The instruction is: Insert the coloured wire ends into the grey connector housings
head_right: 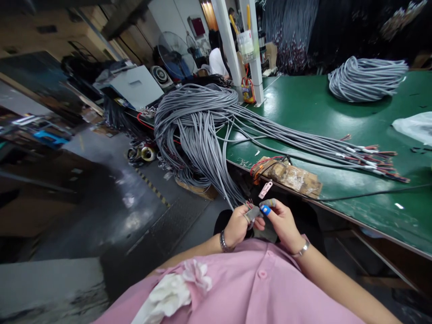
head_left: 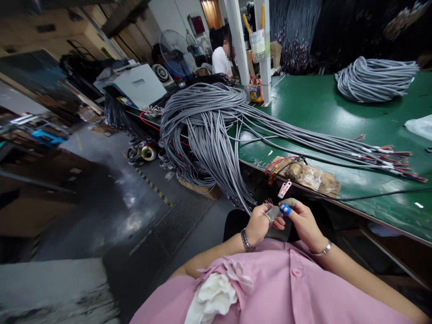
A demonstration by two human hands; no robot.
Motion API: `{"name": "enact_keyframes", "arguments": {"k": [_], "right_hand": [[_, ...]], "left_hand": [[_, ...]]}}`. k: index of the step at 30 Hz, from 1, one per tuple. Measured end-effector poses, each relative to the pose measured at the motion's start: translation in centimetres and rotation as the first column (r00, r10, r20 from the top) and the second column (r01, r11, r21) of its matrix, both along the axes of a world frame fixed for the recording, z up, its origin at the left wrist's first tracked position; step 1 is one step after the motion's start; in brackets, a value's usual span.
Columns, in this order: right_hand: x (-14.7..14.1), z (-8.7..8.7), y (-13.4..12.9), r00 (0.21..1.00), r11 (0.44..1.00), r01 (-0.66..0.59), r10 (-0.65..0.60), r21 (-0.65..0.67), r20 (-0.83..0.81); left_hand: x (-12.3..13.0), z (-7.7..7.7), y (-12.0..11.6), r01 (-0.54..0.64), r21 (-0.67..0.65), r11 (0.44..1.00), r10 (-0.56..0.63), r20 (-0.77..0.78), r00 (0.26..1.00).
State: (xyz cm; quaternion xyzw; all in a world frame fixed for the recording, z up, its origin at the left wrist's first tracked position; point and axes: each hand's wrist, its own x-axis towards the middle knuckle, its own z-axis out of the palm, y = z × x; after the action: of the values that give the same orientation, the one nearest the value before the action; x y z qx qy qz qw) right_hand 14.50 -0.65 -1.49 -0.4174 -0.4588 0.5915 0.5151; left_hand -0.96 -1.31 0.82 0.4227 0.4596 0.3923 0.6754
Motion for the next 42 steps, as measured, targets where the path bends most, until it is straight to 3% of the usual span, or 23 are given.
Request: {"name": "enact_keyframes", "arguments": {"k": [4, 6, 8, 13, 16, 19, 22, 25, 28, 31, 35, 42], "right_hand": [[-0.4, 0.7, 0.1, 0.997, 0.994, -0.082, 0.082, -0.075, -0.015], [-0.5, 1.2, 0.3, 0.989, 0.982, -0.150, 0.151, -0.115, -0.004], [-0.5, 1.6, 0.5, 0.987, 0.981, -0.156, 0.159, -0.119, 0.022], [-0.8, 1.7, 0.7, 0.999, 0.995, -0.031, 0.032, -0.093, 0.017], [-1.2, 1.9, 0.6, 0.999, 0.991, -0.018, 0.015, -0.131, -0.030], [-1.3, 2.0, 0.3, 0.990, 0.984, -0.077, 0.057, -0.161, -0.125], [-0.8, 1.3, 0.5, 0.956, 0.975, -0.163, 0.117, -0.154, -0.268], [0.0, -0.1, 1.5, 0.910, 0.958, -0.135, 0.020, -0.252, -0.413], [0.6, -0.6, 3.0, 0.881, 0.919, -0.178, -0.010, -0.352, -0.472], [0.3, 0.2, 4.2, 0.882, 0.922, -0.240, 0.076, -0.305, -0.465], [-0.5, 1.5, 4.6, 0.905, 0.952, -0.183, 0.065, -0.247, -0.420], [-1.0, 1.7, 4.7, 0.889, 0.936, -0.144, -0.021, -0.322, -0.458]], "left_hand": [[-0.7, -0.2, 0.0, 0.204, 0.092, 0.975, -0.194, -0.099, 0.976], [-1.1, -0.3, -0.1, 0.247, 0.154, 0.957, -0.218, -0.183, 0.959], [-1.2, -0.4, -0.2, 0.214, 0.161, 0.964, -0.183, -0.190, 0.965], [-0.6, -0.4, -0.2, 0.027, 0.004, 1.000, -0.027, -0.023, 0.999], [-0.3, -0.4, -0.4, 0.002, -0.002, 1.000, -0.002, 0.000, 1.000], [-0.3, -0.5, -0.5, -0.013, 0.030, 0.999, 0.013, 0.001, 1.000], [-0.3, -0.5, -0.5, -0.108, 0.034, 0.994, 0.105, 0.073, 0.992], [-0.2, -0.2, -0.3, -0.163, 0.025, 0.986, 0.158, 0.140, 0.977], [0.1, 0.3, 0.0, -0.159, 0.008, 0.987, 0.155, 0.172, 0.973], [0.4, 0.9, 0.2, -0.087, 0.001, 0.996, 0.086, 0.181, 0.980], [0.7, 1.4, 0.7, -0.004, -0.031, 1.000, 0.009, 0.191, 0.982], [1.0, 1.4, 1.1, 0.017, -0.061, 0.998, -0.006, 0.175, 0.985]]}}
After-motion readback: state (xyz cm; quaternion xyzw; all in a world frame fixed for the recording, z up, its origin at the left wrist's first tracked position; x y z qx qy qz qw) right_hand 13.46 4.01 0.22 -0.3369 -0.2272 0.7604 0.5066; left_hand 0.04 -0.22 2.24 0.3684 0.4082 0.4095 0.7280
